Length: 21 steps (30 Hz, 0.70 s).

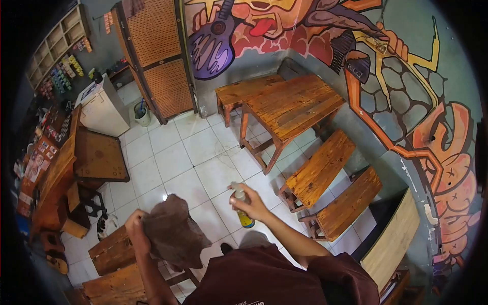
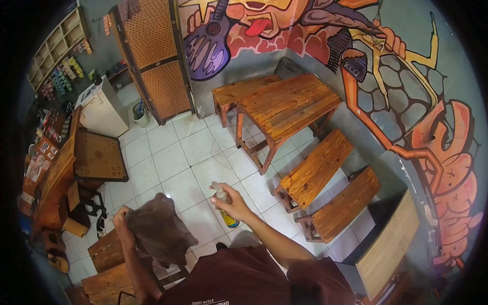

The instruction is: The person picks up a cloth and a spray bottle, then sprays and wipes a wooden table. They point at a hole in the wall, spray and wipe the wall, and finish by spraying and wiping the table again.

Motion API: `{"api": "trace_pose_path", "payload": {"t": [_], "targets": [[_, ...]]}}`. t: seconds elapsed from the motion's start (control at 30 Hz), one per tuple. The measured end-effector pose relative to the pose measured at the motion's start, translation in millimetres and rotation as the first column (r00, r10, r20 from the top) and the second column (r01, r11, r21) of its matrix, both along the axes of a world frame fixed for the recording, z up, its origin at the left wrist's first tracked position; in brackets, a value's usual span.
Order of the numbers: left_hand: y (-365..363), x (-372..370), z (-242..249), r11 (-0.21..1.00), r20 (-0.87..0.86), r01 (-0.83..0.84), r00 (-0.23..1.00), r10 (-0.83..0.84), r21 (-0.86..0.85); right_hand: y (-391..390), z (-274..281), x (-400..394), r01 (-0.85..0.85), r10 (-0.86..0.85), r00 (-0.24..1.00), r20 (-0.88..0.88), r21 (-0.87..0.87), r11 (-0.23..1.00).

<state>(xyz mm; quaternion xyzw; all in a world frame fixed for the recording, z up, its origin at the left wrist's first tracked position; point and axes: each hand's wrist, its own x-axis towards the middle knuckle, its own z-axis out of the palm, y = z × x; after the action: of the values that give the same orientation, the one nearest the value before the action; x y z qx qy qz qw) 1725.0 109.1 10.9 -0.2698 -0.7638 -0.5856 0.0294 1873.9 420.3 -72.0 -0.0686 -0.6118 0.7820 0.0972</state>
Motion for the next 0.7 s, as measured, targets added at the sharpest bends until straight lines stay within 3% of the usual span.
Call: {"api": "trace_pose_path", "payload": {"t": [0.03, 0.13, 0.17, 0.27, 0.37, 0.43, 0.5, 0.67, 0.7], "targets": [[11, -21, 6, 1.000, 0.117, 0.003, 0.993, -0.003, 0.002, 8, 7, -10, 0.044, -0.044, 0.999, 0.000, -0.008, 0.999], [51, -92, 13, 0.970, 0.093, 0.244, 0.965, -0.244, 0.016, 35, 21, -43, 0.180, -0.180, 0.984, -0.017, 0.003, 0.984], [63, -116, 1, 0.955, 0.085, 0.286, 0.953, -0.292, 0.078, 41, 25, -54, 0.216, -0.216, 0.976, -0.013, -0.038, 0.976], [109, -184, -12, 0.901, 0.097, 0.433, 0.895, -0.434, 0.036, 63, 22, -106, 0.262, -0.262, 0.965, -0.001, -0.051, 0.964], [140, -228, -6, 0.922, 0.203, 0.388, 0.904, -0.377, -0.017, 81, 10, -166, 0.181, -0.180, 0.984, 0.020, -0.160, 0.970], [153, -260, 9, 0.942, 0.260, 0.336, 0.909, -0.326, 0.005, 91, 3, -218, 0.093, -0.091, 0.996, 0.022, -0.126, 0.988], [147, -301, 20, 0.869, 0.296, 0.494, 0.830, -0.473, 0.005, 92, 0, -277, 0.009, -0.007, 1.000, 0.018, -0.123, 0.992], [115, -388, 24, 0.897, 0.259, 0.443, 0.868, -0.423, -0.019, 77, 16, -430, -0.293, 0.288, 0.956, -0.058, -0.092, 0.952], [108, -402, 29, 0.919, 0.335, 0.389, 0.876, -0.348, -0.063, 71, 17, -460, -0.351, 0.347, 0.934, -0.081, -0.045, 0.935]]}}
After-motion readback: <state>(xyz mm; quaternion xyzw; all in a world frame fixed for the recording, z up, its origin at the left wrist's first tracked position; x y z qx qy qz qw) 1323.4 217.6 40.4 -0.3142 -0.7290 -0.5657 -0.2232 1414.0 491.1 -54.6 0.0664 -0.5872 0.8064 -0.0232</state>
